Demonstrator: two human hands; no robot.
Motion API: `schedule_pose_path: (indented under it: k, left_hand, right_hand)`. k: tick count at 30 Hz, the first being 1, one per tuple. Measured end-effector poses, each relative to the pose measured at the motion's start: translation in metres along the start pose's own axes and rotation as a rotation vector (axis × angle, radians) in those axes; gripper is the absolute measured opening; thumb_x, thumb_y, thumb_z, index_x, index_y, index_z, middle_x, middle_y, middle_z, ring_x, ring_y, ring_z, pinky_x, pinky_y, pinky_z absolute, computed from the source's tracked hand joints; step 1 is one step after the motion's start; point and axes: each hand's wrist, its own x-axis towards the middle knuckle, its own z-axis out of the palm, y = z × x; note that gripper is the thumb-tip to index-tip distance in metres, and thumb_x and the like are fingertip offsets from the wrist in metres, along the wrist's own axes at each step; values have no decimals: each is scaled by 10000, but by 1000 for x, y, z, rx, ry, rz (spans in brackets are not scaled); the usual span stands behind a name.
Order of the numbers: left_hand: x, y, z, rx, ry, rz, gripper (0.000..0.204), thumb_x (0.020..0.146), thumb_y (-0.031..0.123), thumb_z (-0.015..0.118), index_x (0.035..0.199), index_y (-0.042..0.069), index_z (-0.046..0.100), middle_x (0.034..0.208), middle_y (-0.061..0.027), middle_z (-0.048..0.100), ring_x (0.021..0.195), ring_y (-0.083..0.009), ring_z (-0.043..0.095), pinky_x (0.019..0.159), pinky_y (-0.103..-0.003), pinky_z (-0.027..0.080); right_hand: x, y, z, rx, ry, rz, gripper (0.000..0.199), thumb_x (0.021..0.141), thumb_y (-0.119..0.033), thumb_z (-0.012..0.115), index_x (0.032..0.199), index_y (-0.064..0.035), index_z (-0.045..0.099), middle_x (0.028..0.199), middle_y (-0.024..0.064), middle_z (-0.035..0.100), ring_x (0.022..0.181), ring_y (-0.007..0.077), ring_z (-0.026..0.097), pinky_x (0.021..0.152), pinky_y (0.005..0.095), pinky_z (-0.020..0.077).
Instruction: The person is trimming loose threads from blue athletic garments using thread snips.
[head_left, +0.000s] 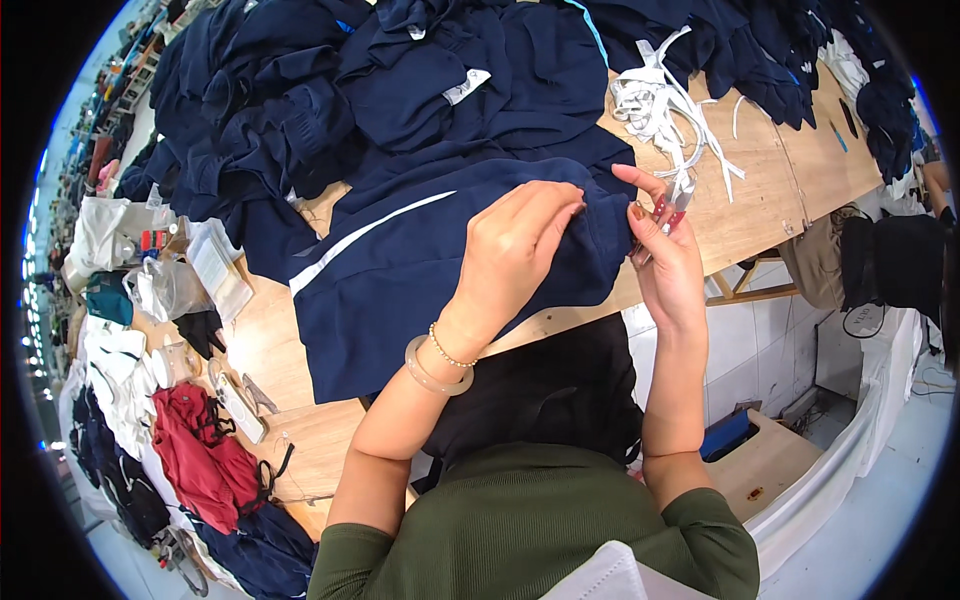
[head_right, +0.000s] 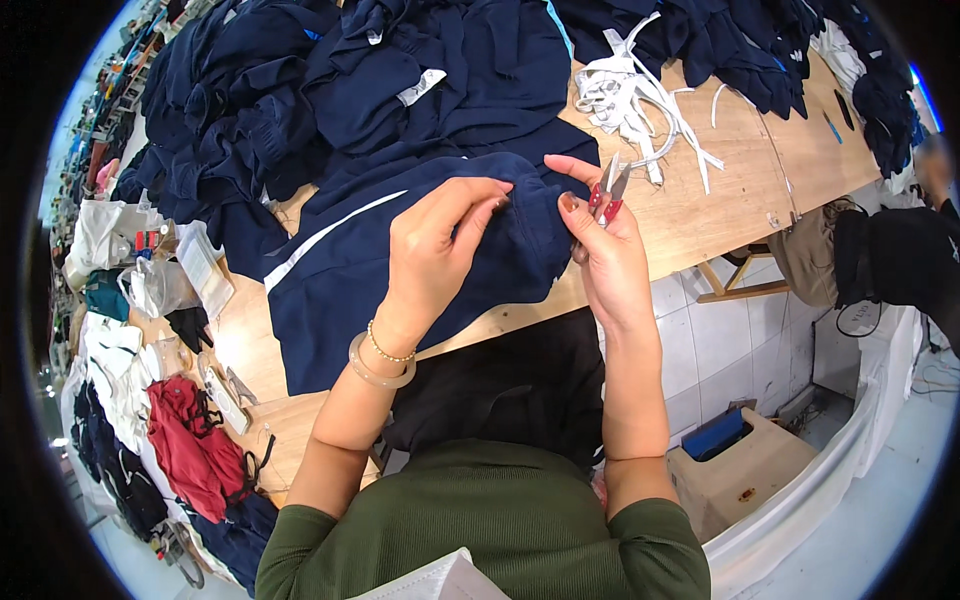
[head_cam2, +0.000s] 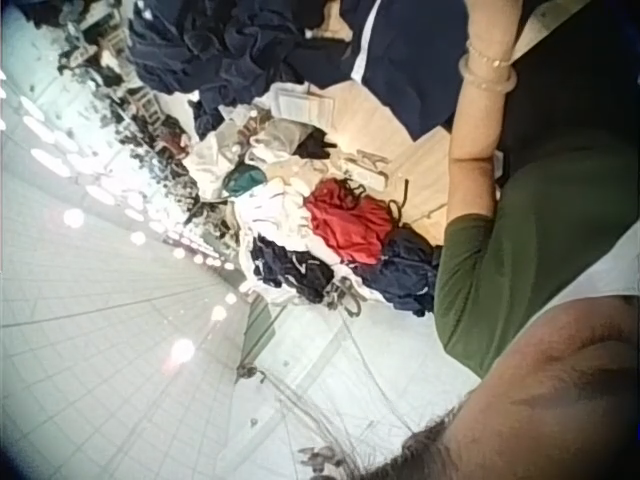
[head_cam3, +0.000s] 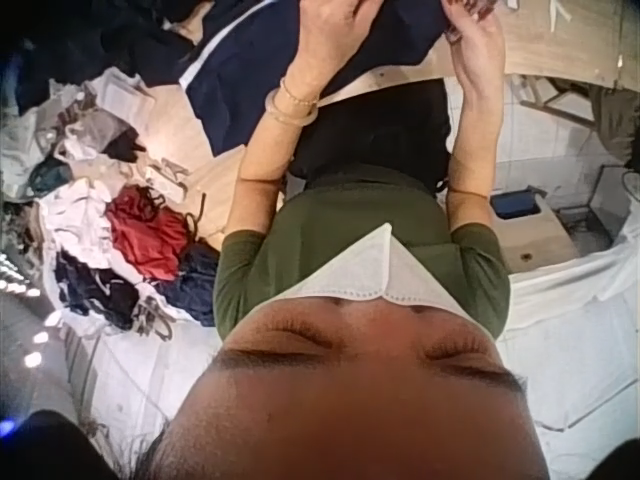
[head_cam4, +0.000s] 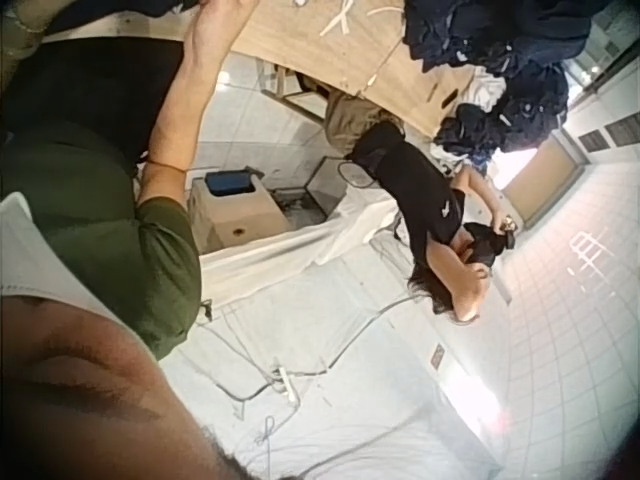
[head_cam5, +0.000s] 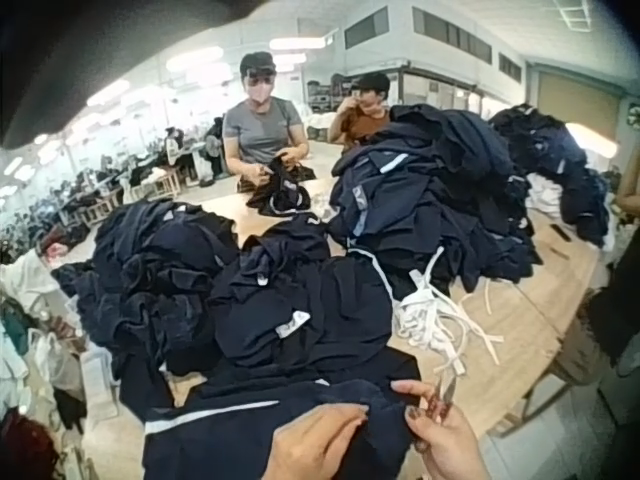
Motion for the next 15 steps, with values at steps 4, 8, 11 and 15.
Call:
schedule_pose_path:
  k: [4, 8, 11, 15]
  left_hand:
    - [-1, -6, 2, -19, -1, -60, 79, 856, -58, 583, 921, -30, 616, 850, -111, 689, 793, -210, 692, 673, -248, 540]
    - [-8, -12, 8, -164, -29, -235, 90, 866, -43, 581, 951, -29, 609, 901, -125, 682, 826, -226, 691, 697, -256, 538]
    - [-6, -9, 8, -120, -32, -148, 140, 817, -4, 640, 955, -3, 616, 941, -106, 671, 843, -248, 661, 712, -301, 531]
    - [0, 0, 8, 34, -61, 53, 292, 688, 40, 745, 968, 37, 659, 1009, -71, 660, 901, -250, 610, 771, -333, 502]
  right_hand:
    - [3, -5, -6, -354, 140, -133, 328, 953, -191, 557, 1272, -112, 554, 854, -74, 528, 725, 12, 455, 621, 170, 364]
    - [1, -10, -7, -276, 83, 64, 331, 939, -115, 552, 1269, -97, 552, 862, -72, 526, 775, 7, 470, 691, 163, 395]
    - [1, -6, -5, -247, 59, 61, 362, 915, -51, 559, 1276, -80, 543, 885, -67, 532, 778, 7, 473, 697, 157, 396]
    - [-2, -4, 1, -100, 84, 67, 420, 891, -32, 589, 1304, -65, 521, 829, -76, 520, 710, -7, 437, 645, 137, 362]
